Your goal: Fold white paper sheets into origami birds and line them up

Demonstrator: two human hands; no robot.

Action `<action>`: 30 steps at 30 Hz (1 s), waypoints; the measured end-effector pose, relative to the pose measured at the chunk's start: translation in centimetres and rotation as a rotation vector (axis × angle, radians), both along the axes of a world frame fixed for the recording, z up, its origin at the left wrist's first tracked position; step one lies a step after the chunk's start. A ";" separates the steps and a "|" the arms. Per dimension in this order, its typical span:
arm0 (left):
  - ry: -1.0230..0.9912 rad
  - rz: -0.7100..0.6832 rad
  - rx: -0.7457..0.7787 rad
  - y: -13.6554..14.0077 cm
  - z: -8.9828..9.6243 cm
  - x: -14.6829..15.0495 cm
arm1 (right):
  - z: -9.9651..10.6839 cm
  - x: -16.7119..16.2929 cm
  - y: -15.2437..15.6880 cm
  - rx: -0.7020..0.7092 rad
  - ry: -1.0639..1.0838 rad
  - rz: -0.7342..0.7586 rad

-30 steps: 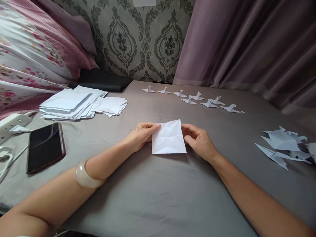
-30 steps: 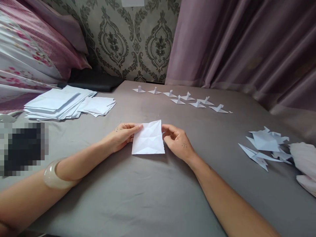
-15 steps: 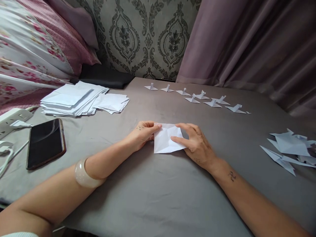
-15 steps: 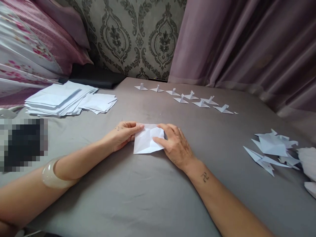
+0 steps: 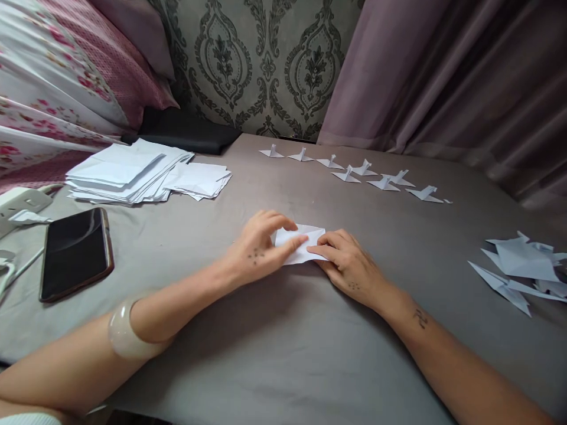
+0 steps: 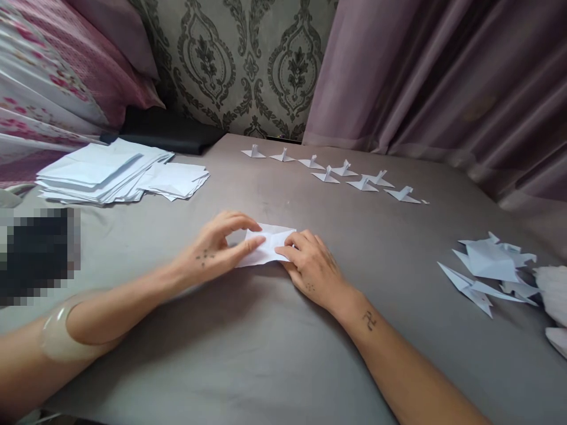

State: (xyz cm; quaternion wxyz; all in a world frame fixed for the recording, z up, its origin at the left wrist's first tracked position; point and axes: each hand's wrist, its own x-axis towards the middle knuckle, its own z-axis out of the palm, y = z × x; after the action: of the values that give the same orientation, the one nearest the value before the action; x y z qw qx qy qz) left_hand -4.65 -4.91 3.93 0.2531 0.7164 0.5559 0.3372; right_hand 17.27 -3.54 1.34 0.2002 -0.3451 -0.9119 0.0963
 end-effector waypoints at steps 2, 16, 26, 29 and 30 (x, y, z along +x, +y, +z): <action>0.074 -0.092 -0.033 -0.7 0.2 0.2 | 0.0 -0.2 -0.1 -0.068 0.059 -0.031; 0.131 0.116 -0.147 1.0 -1.9 -0.5 | 0.2 -1.5 0.6 -0.333 0.221 -0.519; 0.200 0.144 -0.137 1.3 -2.5 -0.7 | -0.2 -1.4 1.2 -0.325 0.192 -0.659; 0.242 0.120 -0.107 1.4 -2.9 -0.9 | -0.3 -1.2 1.4 -0.318 0.184 -0.651; 0.258 0.108 -0.093 1.4 -3.0 -1.0 | -0.4 -1.1 1.4 -0.314 0.182 -0.644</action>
State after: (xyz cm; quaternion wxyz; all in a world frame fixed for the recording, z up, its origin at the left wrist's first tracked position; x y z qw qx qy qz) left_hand -5.67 -3.55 0.92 0.1938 0.7102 0.6367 0.2293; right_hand 16.13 -2.10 0.99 0.2453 -0.6310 -0.7090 0.1974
